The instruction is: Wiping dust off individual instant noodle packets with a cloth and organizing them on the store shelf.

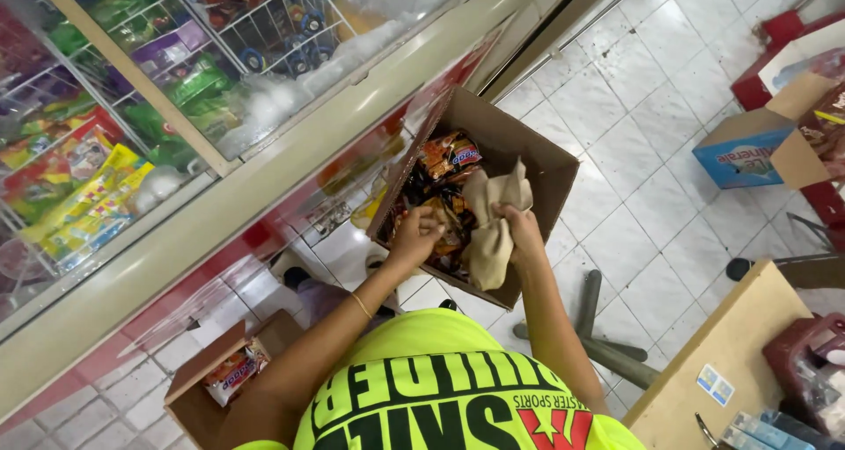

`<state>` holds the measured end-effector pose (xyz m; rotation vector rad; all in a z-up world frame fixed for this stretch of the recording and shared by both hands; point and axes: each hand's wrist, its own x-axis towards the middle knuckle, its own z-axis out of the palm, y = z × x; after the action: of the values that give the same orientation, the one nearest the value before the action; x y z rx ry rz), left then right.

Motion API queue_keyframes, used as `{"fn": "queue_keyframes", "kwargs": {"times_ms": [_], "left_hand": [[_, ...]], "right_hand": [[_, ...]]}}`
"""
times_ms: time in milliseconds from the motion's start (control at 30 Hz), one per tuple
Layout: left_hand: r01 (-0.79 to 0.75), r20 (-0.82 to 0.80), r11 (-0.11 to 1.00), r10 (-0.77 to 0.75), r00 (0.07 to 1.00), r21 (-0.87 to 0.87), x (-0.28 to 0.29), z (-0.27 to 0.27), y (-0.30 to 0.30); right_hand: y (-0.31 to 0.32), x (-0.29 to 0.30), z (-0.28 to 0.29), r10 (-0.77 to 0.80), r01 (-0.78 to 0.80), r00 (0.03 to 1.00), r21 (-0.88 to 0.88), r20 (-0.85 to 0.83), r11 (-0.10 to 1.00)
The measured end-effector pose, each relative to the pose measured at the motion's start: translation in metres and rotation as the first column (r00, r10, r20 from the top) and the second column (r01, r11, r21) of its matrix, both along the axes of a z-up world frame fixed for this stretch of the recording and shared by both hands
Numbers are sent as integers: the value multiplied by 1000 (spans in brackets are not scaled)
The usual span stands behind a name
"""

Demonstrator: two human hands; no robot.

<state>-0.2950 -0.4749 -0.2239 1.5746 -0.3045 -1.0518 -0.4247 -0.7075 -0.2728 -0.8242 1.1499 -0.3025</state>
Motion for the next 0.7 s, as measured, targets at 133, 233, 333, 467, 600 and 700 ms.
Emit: {"fn": "queue_keyframes", "kwargs": {"times_ms": [133,233,333,467,600,700], "left_hand": [[-114,-207,973,155,966,200,-2,-25,-27],[-202,-235,938,271,933,282,16,-93,-79],[-288,-153,908,345,926,306,44,-78,-111],[-389,-207,895,432,878,221,58,-33,-116],[-382,-298,880,458,837,281,51,-118,-120],[-465,-395,829,558,730,311,51,-184,-117]], "right_hand": [[6,12,-14,45,-44,995,17,-86,999],[-22,53,-47,87,-90,993,-27,-83,996],[-29,97,-20,232,-264,960,-227,-159,937],[-17,118,6,435,-555,818,-317,-376,769],[-7,102,-4,415,-529,826,-270,-381,805],[-7,80,-19,417,-512,833,-219,-363,831]]}}
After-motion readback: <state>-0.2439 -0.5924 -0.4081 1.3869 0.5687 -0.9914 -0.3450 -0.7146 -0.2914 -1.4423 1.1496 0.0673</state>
